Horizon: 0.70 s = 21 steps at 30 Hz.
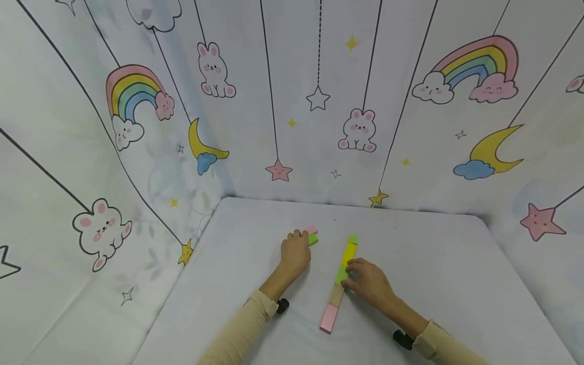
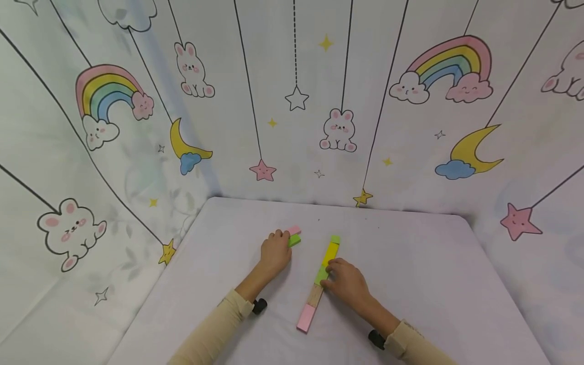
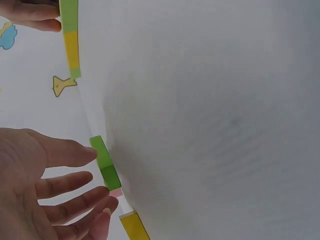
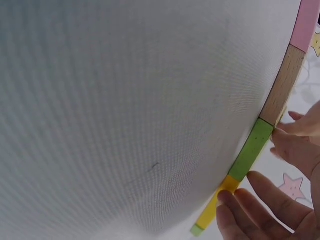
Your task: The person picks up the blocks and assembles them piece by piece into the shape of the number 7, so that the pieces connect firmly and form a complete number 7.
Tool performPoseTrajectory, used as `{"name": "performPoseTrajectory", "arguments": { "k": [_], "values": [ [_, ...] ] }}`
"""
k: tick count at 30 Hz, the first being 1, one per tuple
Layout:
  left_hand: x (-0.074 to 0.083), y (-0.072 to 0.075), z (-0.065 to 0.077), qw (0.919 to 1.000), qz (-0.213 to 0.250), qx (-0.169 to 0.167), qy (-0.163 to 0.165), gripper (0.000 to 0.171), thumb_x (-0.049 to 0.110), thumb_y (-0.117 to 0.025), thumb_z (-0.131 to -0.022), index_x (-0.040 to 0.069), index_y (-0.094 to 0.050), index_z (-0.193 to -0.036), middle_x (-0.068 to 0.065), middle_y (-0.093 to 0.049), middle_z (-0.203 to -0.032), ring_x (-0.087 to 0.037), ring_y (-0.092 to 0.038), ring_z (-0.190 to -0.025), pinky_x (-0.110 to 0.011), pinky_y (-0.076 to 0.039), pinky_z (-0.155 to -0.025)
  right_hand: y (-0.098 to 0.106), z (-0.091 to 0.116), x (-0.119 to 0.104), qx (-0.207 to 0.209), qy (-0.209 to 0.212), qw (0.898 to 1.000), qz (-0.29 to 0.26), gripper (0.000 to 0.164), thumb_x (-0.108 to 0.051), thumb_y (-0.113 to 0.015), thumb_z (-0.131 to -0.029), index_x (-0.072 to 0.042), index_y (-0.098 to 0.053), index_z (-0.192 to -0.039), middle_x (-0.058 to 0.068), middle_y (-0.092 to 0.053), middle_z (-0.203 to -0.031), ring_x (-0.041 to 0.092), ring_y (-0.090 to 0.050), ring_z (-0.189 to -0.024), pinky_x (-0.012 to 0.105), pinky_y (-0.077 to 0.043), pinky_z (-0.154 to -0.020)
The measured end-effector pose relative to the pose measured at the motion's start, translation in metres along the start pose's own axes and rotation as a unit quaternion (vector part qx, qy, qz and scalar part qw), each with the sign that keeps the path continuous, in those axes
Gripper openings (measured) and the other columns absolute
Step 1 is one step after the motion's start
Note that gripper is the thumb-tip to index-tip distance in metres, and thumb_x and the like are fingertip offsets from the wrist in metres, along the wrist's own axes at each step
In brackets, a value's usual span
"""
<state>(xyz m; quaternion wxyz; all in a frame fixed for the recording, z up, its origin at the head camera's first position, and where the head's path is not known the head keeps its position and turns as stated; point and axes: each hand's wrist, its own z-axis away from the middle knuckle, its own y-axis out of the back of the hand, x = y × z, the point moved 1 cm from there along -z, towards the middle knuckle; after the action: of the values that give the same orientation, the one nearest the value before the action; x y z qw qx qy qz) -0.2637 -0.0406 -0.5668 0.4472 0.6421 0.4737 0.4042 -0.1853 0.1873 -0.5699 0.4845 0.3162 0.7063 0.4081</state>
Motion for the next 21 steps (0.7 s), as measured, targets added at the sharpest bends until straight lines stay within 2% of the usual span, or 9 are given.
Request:
{"name": "performPoseTrajectory", "arguments": {
  "k": [4, 10, 15, 21],
  "values": [
    [0.001, 0.0, -0.005, 1.0, -0.001, -0.002, 0.004, 0.023, 0.009, -0.077, -0.087, 0.003, -0.069, -0.108, -0.013, -0.064, -0.093, -0.025, -0.064, -0.079, -0.04, -0.054, -0.064, 0.0, 0.001, 0.0, 0.001, 0.001, 1.0, 0.0, 0.04, -0.029, -0.094, -0.076, -0.007, -0.079, -0.105, 0.007, -0.072, -0.122, 0.032, -0.068, -0.117, 0.05, -0.053, -0.099],
    [-0.001, -0.001, -0.01, 0.9993, -0.001, -0.035, 0.016, 0.024, 0.009, -0.082, -0.083, 0.002, -0.071, -0.102, -0.013, -0.064, -0.092, -0.025, -0.064, -0.08, -0.041, -0.056, -0.068, 0.001, 0.001, -0.002, 0.001, 0.002, 1.0, 0.008, 0.04, -0.029, -0.094, -0.075, -0.006, -0.079, -0.104, 0.008, -0.072, -0.121, 0.033, -0.068, -0.115, 0.051, -0.053, -0.098],
    [-0.002, -0.001, -0.012, 0.9992, 0.003, -0.04, 0.011, 0.017, 0.008, -0.081, -0.084, 0.002, -0.072, -0.097, -0.012, -0.063, -0.088, -0.025, -0.064, -0.079, -0.04, -0.056, -0.067, 0.001, 0.0, -0.003, -0.001, -0.003, 1.0, 0.009, 0.039, -0.03, -0.094, -0.075, -0.007, -0.08, -0.104, 0.006, -0.072, -0.122, 0.031, -0.068, -0.116, 0.05, -0.053, -0.099],
    [-0.003, 0.003, -0.014, 0.999, -0.007, -0.045, -0.002, 0.019, 0.011, -0.082, -0.083, 0.005, -0.075, -0.099, -0.009, -0.064, -0.089, -0.024, -0.065, -0.081, -0.04, -0.056, -0.067, 0.001, 0.0, -0.002, -0.001, -0.002, 1.0, 0.009, 0.039, -0.03, -0.094, -0.076, -0.008, -0.079, -0.105, 0.006, -0.072, -0.122, 0.031, -0.068, -0.117, 0.05, -0.053, -0.099]
  ]
}}
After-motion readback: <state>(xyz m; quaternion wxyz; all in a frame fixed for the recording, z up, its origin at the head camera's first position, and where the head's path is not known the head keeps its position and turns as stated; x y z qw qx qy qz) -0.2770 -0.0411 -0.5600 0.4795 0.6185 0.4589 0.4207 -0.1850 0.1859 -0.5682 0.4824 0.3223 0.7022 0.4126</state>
